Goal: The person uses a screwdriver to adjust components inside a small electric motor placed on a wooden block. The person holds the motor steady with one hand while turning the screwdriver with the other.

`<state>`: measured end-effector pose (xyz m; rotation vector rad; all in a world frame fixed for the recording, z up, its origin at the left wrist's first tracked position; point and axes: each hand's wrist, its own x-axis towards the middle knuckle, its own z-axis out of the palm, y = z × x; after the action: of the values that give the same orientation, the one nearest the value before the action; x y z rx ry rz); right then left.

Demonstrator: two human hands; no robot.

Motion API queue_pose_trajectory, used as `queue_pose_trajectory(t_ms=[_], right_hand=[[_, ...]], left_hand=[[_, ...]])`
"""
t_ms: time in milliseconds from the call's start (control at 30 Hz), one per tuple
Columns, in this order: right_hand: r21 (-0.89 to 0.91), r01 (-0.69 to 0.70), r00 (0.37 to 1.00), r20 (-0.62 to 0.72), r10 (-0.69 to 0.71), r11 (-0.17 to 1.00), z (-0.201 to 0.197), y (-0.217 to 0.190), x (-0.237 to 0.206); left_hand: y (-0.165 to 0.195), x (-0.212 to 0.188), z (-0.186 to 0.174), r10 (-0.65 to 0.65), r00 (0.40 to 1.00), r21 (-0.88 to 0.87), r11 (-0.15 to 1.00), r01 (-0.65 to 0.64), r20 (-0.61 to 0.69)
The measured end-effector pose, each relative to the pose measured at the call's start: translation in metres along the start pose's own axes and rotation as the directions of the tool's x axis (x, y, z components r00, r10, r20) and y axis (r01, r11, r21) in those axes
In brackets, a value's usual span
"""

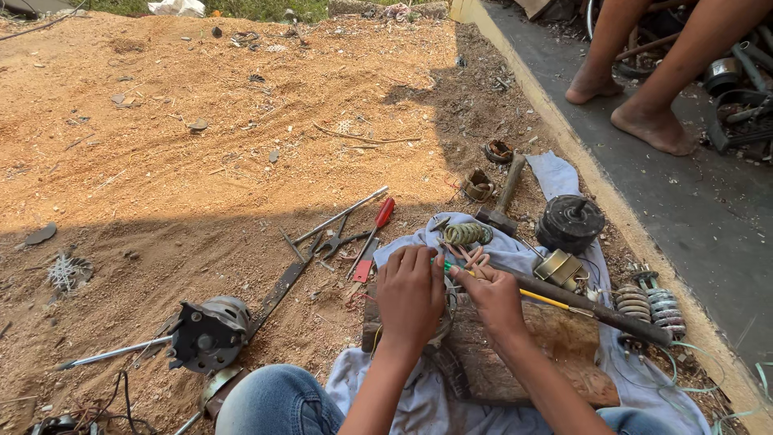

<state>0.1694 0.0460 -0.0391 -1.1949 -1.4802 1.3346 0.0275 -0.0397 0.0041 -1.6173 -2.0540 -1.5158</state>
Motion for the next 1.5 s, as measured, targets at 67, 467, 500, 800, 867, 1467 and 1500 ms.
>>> queue_pose_trajectory(t_ms=[67, 467, 500, 800, 867, 1467, 1500], right_hand=[[0.064, 0.066, 0.997, -0.046, -0.063, 0.996, -0.003, 0.01, -0.005], [-0.136, 0.07, 0.976, 0.212, -0.04, 0.988, -0.057, -0.01, -0.022], [-0.072, 0.041, 0.975, 0.222, -0.024, 0.997, -0.061, -0.013, -0.022], [0.348, -0.041, 0.999, 0.048, 0.026, 0.937, -0.082, -0.039, -0.034], [0.425, 0.066, 0.996, 0.028, -0.085, 0.903, -0.084, -0.044, -0.04], [0.442, 0.188, 0.961, 0.101, -0.257, 0.877, -0.089, -0.06, -0.031], [0.44, 0.189, 0.954, 0.129, -0.27, 0.878, -0.089, -0.062, -0.027]], left_hand=[[-0.005, -0.001, 0.005, -0.022, 0.999, 0.031, 0.999, 0.021, 0.036], [-0.012, 0.01, -0.023, 0.145, 0.94, -0.174, 0.98, -0.094, 0.309], [-0.011, 0.011, -0.025, 0.142, 0.915, -0.114, 0.988, -0.106, 0.377], [-0.033, 0.016, -0.006, 0.085, 0.893, -0.38, 0.92, 0.1, 0.441], [-0.039, 0.014, 0.0, 0.012, 0.906, -0.419, 0.889, 0.183, 0.423], [-0.035, 0.008, 0.008, -0.114, 0.934, -0.339, 0.912, 0.233, 0.337], [-0.034, 0.008, 0.008, -0.114, 0.934, -0.337, 0.912, 0.233, 0.338]])
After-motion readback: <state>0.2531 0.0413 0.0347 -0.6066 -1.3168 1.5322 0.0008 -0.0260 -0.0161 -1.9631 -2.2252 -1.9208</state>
